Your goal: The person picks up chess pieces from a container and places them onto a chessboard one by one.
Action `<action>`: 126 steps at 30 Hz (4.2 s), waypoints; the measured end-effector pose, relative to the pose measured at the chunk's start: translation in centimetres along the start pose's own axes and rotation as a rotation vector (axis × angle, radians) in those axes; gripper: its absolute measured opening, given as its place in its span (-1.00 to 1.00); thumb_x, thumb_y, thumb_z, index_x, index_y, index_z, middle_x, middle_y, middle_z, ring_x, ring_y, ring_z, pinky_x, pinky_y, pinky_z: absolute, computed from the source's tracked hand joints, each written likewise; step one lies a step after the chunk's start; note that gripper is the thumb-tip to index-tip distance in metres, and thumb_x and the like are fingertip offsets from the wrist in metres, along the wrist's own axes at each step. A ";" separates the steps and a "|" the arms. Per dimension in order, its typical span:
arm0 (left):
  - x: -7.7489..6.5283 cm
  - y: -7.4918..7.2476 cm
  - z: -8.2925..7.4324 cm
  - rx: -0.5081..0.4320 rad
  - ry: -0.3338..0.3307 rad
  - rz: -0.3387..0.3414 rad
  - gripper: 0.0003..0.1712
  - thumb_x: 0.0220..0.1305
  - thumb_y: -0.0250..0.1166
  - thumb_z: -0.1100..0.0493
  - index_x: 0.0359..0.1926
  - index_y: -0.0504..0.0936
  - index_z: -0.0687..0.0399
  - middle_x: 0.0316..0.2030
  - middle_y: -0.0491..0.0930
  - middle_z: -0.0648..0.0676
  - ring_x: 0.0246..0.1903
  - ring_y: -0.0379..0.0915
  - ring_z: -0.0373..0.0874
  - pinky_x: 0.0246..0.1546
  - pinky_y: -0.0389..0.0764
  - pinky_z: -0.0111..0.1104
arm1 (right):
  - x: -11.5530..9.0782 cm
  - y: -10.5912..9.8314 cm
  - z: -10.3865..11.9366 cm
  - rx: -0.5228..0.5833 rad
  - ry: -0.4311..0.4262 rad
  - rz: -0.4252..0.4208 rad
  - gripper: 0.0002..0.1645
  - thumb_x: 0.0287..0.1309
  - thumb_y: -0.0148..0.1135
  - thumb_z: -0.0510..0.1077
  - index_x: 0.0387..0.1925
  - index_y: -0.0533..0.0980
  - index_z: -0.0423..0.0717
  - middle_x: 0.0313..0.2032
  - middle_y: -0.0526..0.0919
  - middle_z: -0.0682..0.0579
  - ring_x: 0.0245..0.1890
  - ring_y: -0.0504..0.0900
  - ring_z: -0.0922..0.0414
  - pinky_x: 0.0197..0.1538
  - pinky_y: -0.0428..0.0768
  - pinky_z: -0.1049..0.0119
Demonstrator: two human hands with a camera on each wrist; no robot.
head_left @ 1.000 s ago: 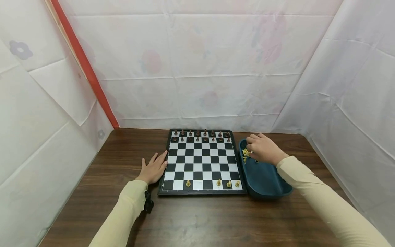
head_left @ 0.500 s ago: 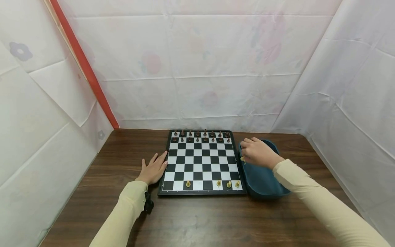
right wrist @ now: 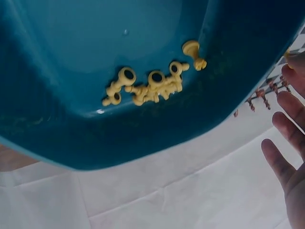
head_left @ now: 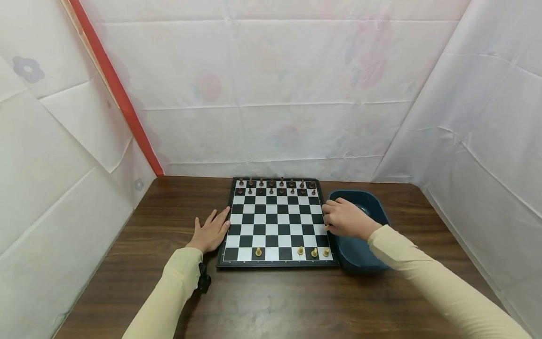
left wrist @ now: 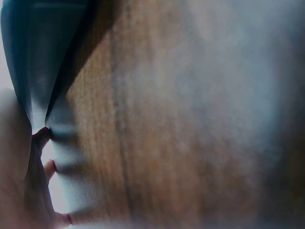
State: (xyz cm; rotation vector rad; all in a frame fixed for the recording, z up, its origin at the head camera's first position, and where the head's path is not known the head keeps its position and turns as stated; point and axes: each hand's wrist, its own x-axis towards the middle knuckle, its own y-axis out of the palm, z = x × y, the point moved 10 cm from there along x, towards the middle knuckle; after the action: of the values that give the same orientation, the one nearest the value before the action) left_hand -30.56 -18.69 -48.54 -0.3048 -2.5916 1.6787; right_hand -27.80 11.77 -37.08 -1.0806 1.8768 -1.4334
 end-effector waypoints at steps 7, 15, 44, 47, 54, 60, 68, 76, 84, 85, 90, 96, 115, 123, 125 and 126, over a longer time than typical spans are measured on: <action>0.1 -0.1 -0.1 0.003 -0.007 0.002 -0.35 0.51 -0.27 -0.10 0.51 -0.05 -0.03 0.45 0.04 0.12 0.42 -0.19 0.17 0.19 -0.46 0.34 | 0.3 1.1 1.1 0.003 -0.029 0.036 -0.94 -0.02 0.40 -0.09 -0.53 0.69 0.05 -0.41 0.51 0.13 -0.40 0.38 0.16 -0.33 0.40 0.26; 0.1 -0.1 -0.1 -0.001 -0.014 0.011 -0.35 0.52 -0.27 -0.10 0.51 -0.06 -0.03 0.45 0.02 0.11 0.42 -0.20 0.16 0.20 -0.47 0.33 | 0.3 2.4 2.2 0.012 -0.052 0.100 -0.89 0.03 0.37 -0.03 -0.43 0.71 0.05 -0.32 0.58 0.11 -0.31 0.45 0.15 -0.24 0.48 0.21; 0.1 0.0 0.0 0.006 -0.014 0.010 -0.35 0.51 -0.28 -0.10 0.51 -0.06 -0.04 0.45 0.03 0.10 0.42 -0.19 0.17 0.20 -0.47 0.33 | 0.0 1.2 1.1 0.002 0.000 0.092 -0.87 0.00 0.42 -0.04 -0.40 0.72 0.02 -0.30 0.57 0.09 -0.28 0.46 0.13 -0.16 0.50 0.17; 0.1 0.0 0.0 0.003 -0.009 0.008 -0.35 0.52 -0.28 -0.10 0.51 -0.06 -0.04 0.45 0.03 0.10 0.42 -0.19 0.17 0.20 -0.46 0.33 | -0.2 0.6 0.5 0.003 0.014 0.076 -0.87 -0.01 0.43 -0.04 -0.40 0.72 0.02 -0.32 0.56 0.10 -0.29 0.44 0.13 -0.19 0.47 0.19; 0.1 0.2 0.2 -0.006 -0.001 -0.001 -0.36 0.52 -0.29 -0.11 0.51 -0.05 -0.05 0.45 0.05 0.10 0.42 -0.19 0.17 0.19 -0.46 0.33 | -0.7 -1.0 -0.9 0.005 0.034 0.006 -0.89 -0.04 0.45 -0.07 -0.44 0.70 0.01 -0.35 0.53 0.11 -0.32 0.44 0.14 -0.18 0.49 0.17; 0.2 0.3 0.4 -0.003 -0.001 -0.003 -0.35 0.52 -0.30 -0.12 0.52 -0.06 -0.05 0.45 0.05 0.10 0.42 -0.19 0.17 0.19 -0.47 0.33 | -1.2 -2.4 -1.8 0.001 0.026 -0.058 -0.93 -0.03 0.44 -0.12 -0.48 0.67 0.02 -0.42 0.47 0.11 -0.39 0.40 0.14 -0.30 0.40 0.20; 0.2 0.1 0.3 0.005 0.003 -0.013 -0.35 0.52 -0.29 -0.10 0.51 -0.05 -0.04 0.44 0.05 0.11 0.42 -0.18 0.18 0.19 -0.46 0.33 | -1.7 -2.9 -3.0 -0.011 0.027 -0.082 -0.97 -0.03 0.42 -0.16 -0.48 0.68 0.02 -0.48 0.41 0.11 -0.42 0.35 0.12 -0.29 0.39 0.17; 0.1 0.2 0.2 0.002 0.005 -0.007 -0.35 0.52 -0.28 -0.10 0.51 -0.05 -0.03 0.45 0.05 0.11 0.42 -0.18 0.18 0.19 -0.46 0.34 | -2.1 -2.4 -4.2 -0.007 0.039 -0.095 -0.92 -0.09 0.46 -0.18 -0.52 0.67 0.03 -0.49 0.41 0.11 -0.39 0.40 0.10 -0.28 0.44 0.15; -0.1 0.0 0.1 -0.003 0.000 0.009 -0.35 0.51 -0.27 -0.11 0.52 -0.06 -0.04 0.45 0.03 0.10 0.42 -0.19 0.17 0.19 -0.46 0.33 | -2.0 -0.7 -5.1 0.017 0.064 -0.074 -0.92 -0.11 0.47 -0.17 -0.54 0.67 0.03 -0.50 0.41 0.12 -0.42 0.39 0.11 -0.34 0.39 0.18; -0.1 0.0 0.0 -0.001 0.001 0.009 -0.35 0.52 -0.27 -0.11 0.51 -0.06 -0.04 0.45 0.03 0.10 0.42 -0.19 0.17 0.19 -0.45 0.34 | -1.9 -0.4 -5.2 0.021 0.067 -0.071 -0.91 -0.12 0.48 -0.17 -0.54 0.67 0.03 -0.50 0.41 0.12 -0.42 0.39 0.11 -0.34 0.39 0.18; -0.1 -0.1 0.0 0.002 -0.001 0.007 -0.35 0.52 -0.28 -0.10 0.52 -0.06 -0.04 0.45 0.03 0.10 0.42 -0.19 0.17 0.20 -0.45 0.34 | -1.8 1.1 -5.6 0.058 0.076 -0.039 -0.90 -0.12 0.48 -0.21 -0.55 0.67 0.01 -0.52 0.38 0.14 -0.45 0.34 0.12 -0.36 0.34 0.20; -0.1 0.0 0.0 0.007 -0.004 0.010 -0.35 0.51 -0.28 -0.11 0.52 -0.06 -0.04 0.45 0.03 0.10 0.42 -0.19 0.17 0.20 -0.45 0.33 | -1.6 2.5 -5.2 0.082 0.067 0.004 -0.89 -0.16 0.48 -0.23 -0.57 0.66 0.00 -0.54 0.38 0.15 -0.49 0.31 0.14 -0.44 0.27 0.24; 0.0 -0.1 -0.1 0.011 -0.003 0.012 -0.36 0.52 -0.28 -0.10 0.52 -0.07 -0.05 0.45 0.04 0.09 0.43 -0.19 0.15 0.20 -0.44 0.34 | -0.8 5.1 -5.0 0.010 0.093 0.077 -0.86 -0.15 0.49 -0.13 -0.59 0.63 -0.01 -0.48 0.52 0.10 -0.43 0.44 0.10 -0.44 0.38 0.22; -0.1 0.0 -0.1 0.006 0.000 0.014 -0.36 0.52 -0.28 -0.10 0.52 -0.07 -0.06 0.45 0.04 0.09 0.42 -0.18 0.16 0.19 -0.44 0.34 | -1.0 5.8 -4.9 0.011 0.094 0.070 -0.83 -0.12 0.49 -0.11 -0.61 0.62 0.00 -0.47 0.53 0.08 -0.42 0.44 0.09 -0.44 0.37 0.23; -0.1 0.0 0.0 0.008 0.003 0.012 -0.36 0.52 -0.28 -0.11 0.52 -0.07 -0.06 0.45 0.04 0.08 0.42 -0.18 0.16 0.20 -0.44 0.34 | -0.9 5.6 -4.8 0.014 0.095 0.070 -0.83 -0.10 0.49 -0.11 -0.61 0.61 0.00 -0.47 0.53 0.07 -0.42 0.44 0.09 -0.44 0.37 0.22; -0.1 0.0 0.0 0.008 0.004 0.011 -0.36 0.52 -0.28 -0.11 0.52 -0.07 -0.07 0.45 0.04 0.08 0.42 -0.18 0.16 0.19 -0.44 0.34 | -0.9 5.6 -4.8 0.017 0.099 0.074 -0.83 -0.09 0.48 -0.11 -0.61 0.61 -0.01 -0.47 0.53 0.07 -0.42 0.43 0.09 -0.43 0.37 0.22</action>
State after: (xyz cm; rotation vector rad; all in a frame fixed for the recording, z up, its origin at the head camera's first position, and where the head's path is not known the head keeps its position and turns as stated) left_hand -30.48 -18.68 -48.56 -0.3222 -2.5845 1.6894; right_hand -32.67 15.64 -41.09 -0.9381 1.9479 -1.4824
